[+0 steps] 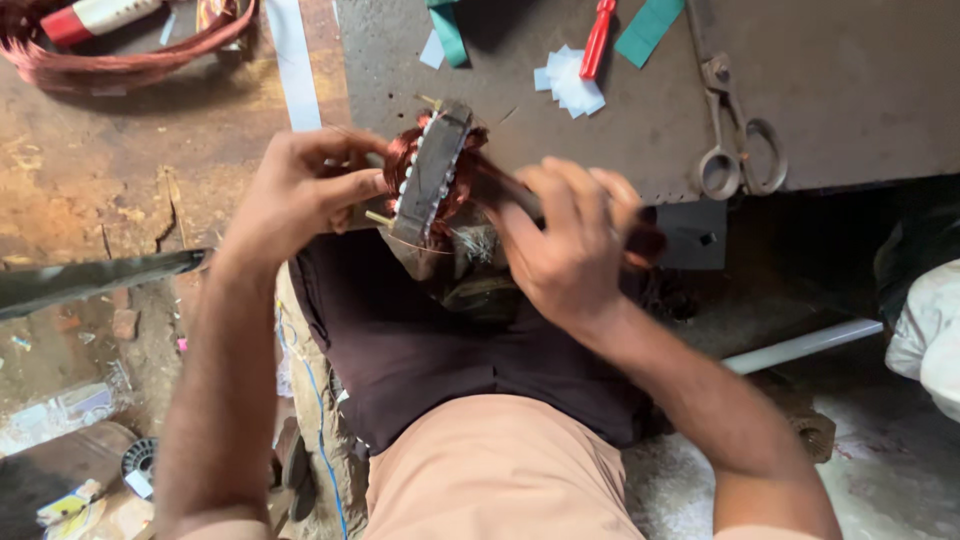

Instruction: The person rewinds an electric motor stator by hand and using a tool. They insert insulation paper into the slots and carefully wrap copper wire around the core before securing the windings.

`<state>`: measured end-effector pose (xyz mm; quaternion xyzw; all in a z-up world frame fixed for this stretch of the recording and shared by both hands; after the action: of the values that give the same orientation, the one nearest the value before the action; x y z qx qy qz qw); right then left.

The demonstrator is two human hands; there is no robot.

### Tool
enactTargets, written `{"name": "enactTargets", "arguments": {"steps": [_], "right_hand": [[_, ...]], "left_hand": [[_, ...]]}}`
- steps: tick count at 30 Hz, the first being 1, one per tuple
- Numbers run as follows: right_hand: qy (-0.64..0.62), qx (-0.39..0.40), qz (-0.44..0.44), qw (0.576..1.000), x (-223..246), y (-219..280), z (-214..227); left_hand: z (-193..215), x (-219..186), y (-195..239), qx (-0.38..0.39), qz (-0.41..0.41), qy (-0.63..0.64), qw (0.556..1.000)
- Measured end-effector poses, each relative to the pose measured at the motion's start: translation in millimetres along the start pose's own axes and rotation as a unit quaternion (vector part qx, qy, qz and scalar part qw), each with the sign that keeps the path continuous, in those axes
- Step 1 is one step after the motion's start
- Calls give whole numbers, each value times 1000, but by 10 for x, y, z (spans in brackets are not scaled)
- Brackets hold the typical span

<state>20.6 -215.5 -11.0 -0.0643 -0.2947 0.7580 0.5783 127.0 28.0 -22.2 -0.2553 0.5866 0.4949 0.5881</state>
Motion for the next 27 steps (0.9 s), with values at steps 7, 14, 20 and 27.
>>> {"name": "enactTargets", "arguments": {"steps": [7, 14, 20, 27], "right_hand": [[5, -41, 54, 998, -4, -239, -313], [-46, -36, 13, 998, -52, -179, -312], [-78, -36, 8, 996, -31, -268, -234], [-107, -30, 13, 994, -77, -241, -301]], "left_hand": [[-108, 28, -284, 36, 40, -22, 998], [-100, 168, -300, 2, -35, 55, 998], [-152, 175, -267, -1, -66, 55, 996], [-117, 209, -273, -10, -31, 34, 999]]}}
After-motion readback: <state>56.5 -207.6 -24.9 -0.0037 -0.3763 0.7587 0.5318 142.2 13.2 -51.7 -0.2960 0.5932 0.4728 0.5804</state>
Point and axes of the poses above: each hand's wrist, its own y-axis away from the middle knuckle, its own z-axis out of the back of the hand, x = y × z, the point moved 3 cm from there along -y, towards the middle knuckle, and after that the axes turned 6 degrees about -z, right-handed, at the moved point
